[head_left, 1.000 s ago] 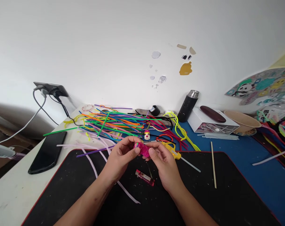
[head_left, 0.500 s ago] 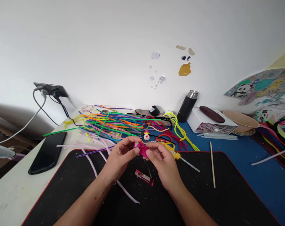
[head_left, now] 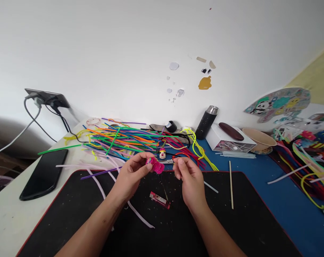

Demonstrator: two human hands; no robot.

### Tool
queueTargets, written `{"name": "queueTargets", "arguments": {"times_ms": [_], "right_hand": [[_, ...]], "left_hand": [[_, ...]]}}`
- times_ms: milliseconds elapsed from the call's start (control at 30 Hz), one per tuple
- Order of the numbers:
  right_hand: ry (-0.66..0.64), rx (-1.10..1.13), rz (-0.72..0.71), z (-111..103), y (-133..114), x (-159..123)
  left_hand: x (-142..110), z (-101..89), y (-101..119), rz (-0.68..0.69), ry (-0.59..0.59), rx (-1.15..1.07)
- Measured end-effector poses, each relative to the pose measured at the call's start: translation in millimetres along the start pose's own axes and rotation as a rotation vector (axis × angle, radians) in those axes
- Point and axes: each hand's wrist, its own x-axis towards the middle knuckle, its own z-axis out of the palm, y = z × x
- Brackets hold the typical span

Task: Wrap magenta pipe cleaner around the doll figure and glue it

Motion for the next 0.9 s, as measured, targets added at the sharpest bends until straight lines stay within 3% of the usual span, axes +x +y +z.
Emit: {"name": "queueTargets", "arguments": {"times_ms": [167, 433, 533, 733, 900], "right_hand": [[-0.051, -0.175, 0.079, -18, -14, -7], [-0.065, -0.700, 0.174, -84, -24, -29], [-0.105, -0.941, 0.220, -97, -20, -35], [-0.167, -1.253, 0.270, -87, -12, -27], [-0.126, -1.419, 0.301, -71, -5, -16]], "left_hand": [[0, 0.9, 0, -0.030, -0.004, -0.032], [-4, 1.4, 0, -0.061, -0.028, -0.024], [-4, -0.5, -4, -0.059, -0.033, -0.019], [-4, -2.6, -7, -0.059, -0.053, 0.003], [-5, -1.9, -6, -0.061, -0.069, 0.025]]}}
